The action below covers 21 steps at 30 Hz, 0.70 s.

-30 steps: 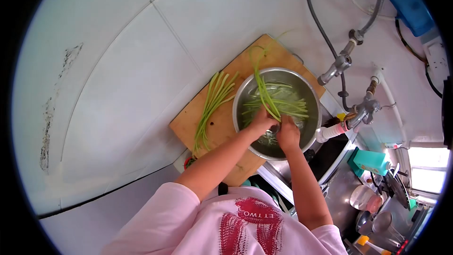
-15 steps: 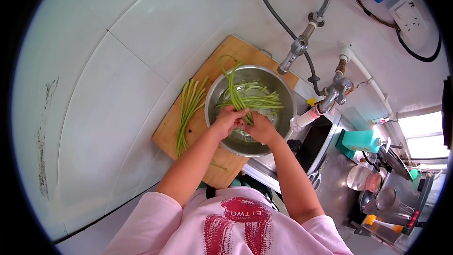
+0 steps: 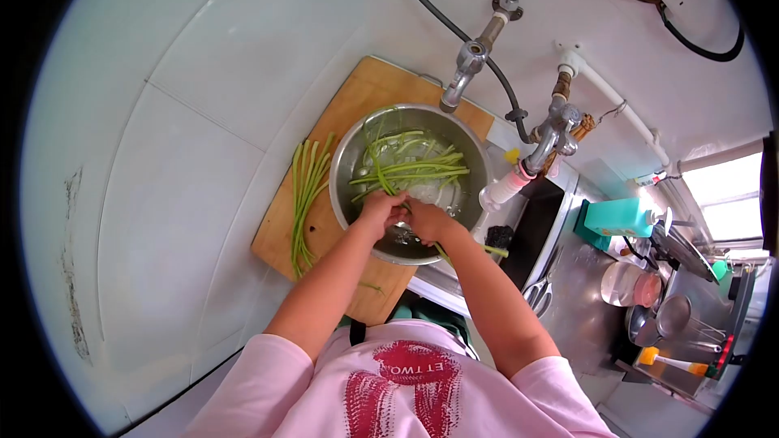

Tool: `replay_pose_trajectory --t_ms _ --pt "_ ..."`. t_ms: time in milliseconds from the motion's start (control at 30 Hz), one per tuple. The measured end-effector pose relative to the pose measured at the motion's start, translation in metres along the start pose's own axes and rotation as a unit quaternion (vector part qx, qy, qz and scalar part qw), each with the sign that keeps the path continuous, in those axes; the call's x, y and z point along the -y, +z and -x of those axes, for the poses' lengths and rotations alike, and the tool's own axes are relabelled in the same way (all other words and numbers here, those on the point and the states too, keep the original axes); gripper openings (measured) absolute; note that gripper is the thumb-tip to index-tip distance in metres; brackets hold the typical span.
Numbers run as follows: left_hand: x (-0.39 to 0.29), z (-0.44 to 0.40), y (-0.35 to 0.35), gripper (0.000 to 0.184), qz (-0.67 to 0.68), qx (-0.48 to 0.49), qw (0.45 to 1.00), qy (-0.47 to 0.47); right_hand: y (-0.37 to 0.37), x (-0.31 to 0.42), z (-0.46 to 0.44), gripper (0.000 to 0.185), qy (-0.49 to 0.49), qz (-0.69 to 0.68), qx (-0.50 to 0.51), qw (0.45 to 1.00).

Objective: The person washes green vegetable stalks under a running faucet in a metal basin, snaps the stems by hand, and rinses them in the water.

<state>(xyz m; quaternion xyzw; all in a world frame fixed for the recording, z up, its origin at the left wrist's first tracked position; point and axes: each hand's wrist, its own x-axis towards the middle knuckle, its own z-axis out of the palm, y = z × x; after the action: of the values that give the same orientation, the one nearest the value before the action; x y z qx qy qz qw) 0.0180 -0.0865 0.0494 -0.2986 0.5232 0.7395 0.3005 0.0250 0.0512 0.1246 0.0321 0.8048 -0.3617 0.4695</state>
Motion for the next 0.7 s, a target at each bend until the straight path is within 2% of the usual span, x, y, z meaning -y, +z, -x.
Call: replay_pose_trajectory --t_ms 33,67,100,133,167,200,233,267,300,367,400,433,500,567,600,633,667,700 --pt "-0.007 0.005 -0.001 0.014 -0.070 -0.025 0.997 -0.006 0.003 -0.011 -0.011 0.027 0.001 -0.004 0.001 1.000" --pt "-0.015 0.009 -0.003 0.014 -0.126 -0.037 0.990 0.055 0.008 -0.029 -0.029 0.028 -0.033 0.128 -0.069 0.989" --pt "-0.018 0.005 -0.004 0.014 -0.127 -0.036 0.990 0.054 0.007 -0.031 -0.030 0.029 -0.066 0.259 -0.136 0.954" --pt "-0.020 0.001 -0.005 0.013 -0.082 -0.085 0.988 0.097 0.000 -0.033 -0.032 0.031 -0.002 0.245 -0.168 0.955" --pt "-0.021 -0.001 -0.005 0.011 -0.037 -0.133 0.980 0.140 -0.001 -0.033 -0.032 0.031 -0.002 0.245 -0.167 0.955" --pt "-0.020 -0.001 0.000 0.011 -0.018 -0.141 0.980 0.142 -0.002 -0.030 -0.032 0.033 0.006 0.270 -0.184 0.945" --pt "-0.023 -0.001 0.000 0.011 -0.018 -0.141 0.979 0.144 -0.003 -0.027 -0.032 0.035 0.014 0.294 -0.203 0.934" --pt "-0.026 0.000 -0.001 0.011 -0.046 -0.121 0.983 0.130 0.002 -0.022 -0.032 0.039 0.019 0.273 -0.150 0.950" --pt "-0.028 0.000 -0.004 0.013 -0.075 -0.102 0.985 0.115 -0.001 -0.021 -0.031 0.039 0.018 0.273 -0.151 0.950" --pt "-0.031 -0.001 -0.007 0.014 -0.105 -0.082 0.986 0.101 -0.010 -0.023 -0.028 0.043 -0.061 0.324 -0.101 0.939" --pt "-0.031 -0.002 -0.008 0.014 -0.108 -0.106 0.979 0.139 -0.015 -0.018 -0.033 0.038 0.028 0.246 -0.172 0.953" --pt "-0.030 -0.003 -0.010 0.014 -0.111 -0.131 0.969 0.176 -0.011 -0.019 -0.034 0.038 0.028 0.245 -0.171 0.954" --pt "-0.028 -0.005 -0.012 0.015 -0.130 -0.144 0.966 0.173 -0.002 -0.016 -0.034 0.033 0.001 0.302 -0.130 0.944" --pt "-0.025 -0.005 -0.015 0.017 -0.134 -0.102 0.974 0.154 -0.002 -0.011 -0.030 0.029 -0.004 0.316 -0.097 0.944" --pt "-0.025 -0.001 -0.012 0.017 -0.133 -0.101 0.974 0.154 -0.007 -0.014 -0.033 0.028 0.003 0.265 -0.175 0.948" --pt "-0.022 0.004 -0.008 0.017 -0.148 -0.159 0.949 0.228 -0.010 -0.018 -0.036 0.027 0.010 0.212 -0.251 0.944" --pt "-0.018 0.009 -0.003 0.018 -0.162 -0.215 0.916 0.299 -0.008 -0.018 -0.042 0.027 0.024 0.202 -0.253 0.946" --pt "-0.014 0.016 0.001 0.018 -0.163 -0.215 0.916 0.298 -0.004 -0.017 -0.040 0.027 0.024 0.201 -0.252 0.946"
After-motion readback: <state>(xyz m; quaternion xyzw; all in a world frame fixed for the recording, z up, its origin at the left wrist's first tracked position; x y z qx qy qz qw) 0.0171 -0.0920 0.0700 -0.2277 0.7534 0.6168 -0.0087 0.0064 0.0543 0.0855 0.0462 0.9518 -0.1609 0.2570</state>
